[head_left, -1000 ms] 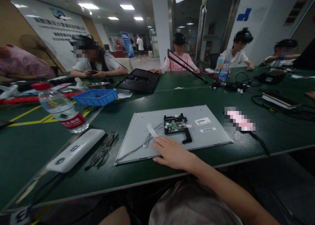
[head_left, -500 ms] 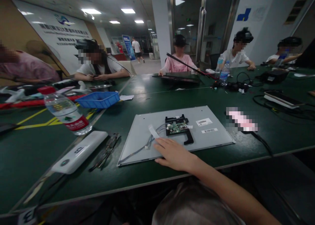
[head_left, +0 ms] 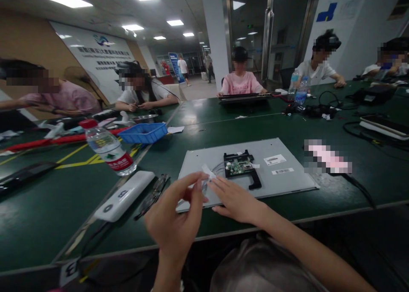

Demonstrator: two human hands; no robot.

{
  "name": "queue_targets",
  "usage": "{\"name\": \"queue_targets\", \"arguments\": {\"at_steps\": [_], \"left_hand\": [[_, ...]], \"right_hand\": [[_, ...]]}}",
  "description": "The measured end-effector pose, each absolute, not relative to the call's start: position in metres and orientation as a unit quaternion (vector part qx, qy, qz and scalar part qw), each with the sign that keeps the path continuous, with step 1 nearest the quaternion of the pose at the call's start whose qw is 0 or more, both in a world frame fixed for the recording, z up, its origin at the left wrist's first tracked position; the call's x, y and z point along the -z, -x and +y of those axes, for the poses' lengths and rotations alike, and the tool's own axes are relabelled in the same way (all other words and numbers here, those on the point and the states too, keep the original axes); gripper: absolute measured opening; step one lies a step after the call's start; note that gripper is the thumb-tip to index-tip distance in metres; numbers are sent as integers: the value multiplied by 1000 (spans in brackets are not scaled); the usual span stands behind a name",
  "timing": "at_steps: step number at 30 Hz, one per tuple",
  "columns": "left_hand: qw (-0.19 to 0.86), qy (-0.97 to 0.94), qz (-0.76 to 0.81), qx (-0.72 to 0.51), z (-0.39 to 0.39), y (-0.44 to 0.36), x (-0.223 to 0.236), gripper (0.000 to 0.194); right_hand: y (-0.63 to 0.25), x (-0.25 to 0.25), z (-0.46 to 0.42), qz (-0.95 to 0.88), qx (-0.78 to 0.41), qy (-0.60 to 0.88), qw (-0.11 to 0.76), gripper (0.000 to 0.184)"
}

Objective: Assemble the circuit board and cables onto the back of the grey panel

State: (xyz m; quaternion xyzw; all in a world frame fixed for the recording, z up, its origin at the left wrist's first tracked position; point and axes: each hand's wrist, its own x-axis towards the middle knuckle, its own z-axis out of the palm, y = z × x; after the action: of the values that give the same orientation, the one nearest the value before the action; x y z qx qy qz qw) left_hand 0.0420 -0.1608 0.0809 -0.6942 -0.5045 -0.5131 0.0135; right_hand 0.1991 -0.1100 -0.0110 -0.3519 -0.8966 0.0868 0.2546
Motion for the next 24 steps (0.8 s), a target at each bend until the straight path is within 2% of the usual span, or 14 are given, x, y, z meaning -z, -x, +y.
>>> {"name": "queue_targets", "arguments": {"at_steps": [5,9,13,20,24], "left_hand": [[-28,768,-535,352,-114,-52,-88,25],[12,812,-541,219,-90,-48,-67,29],[44,847,-518,108,-80,-53,-47,40],[103,836,-539,9,-77,-59,-35,16],[135,842,-522,-7,-72,-60,-31,18]], "right_hand": [[-214,-6,-115,-890,-100,352,271,61],[-251,-21,-103,-860,-113,398,298,40],[-304,-22,-70,-806,-136,479,321,30],[-350,-6,-34,-746,-283,549,249,23],[-346,4,-32,-731,-328,544,248,27]]}}
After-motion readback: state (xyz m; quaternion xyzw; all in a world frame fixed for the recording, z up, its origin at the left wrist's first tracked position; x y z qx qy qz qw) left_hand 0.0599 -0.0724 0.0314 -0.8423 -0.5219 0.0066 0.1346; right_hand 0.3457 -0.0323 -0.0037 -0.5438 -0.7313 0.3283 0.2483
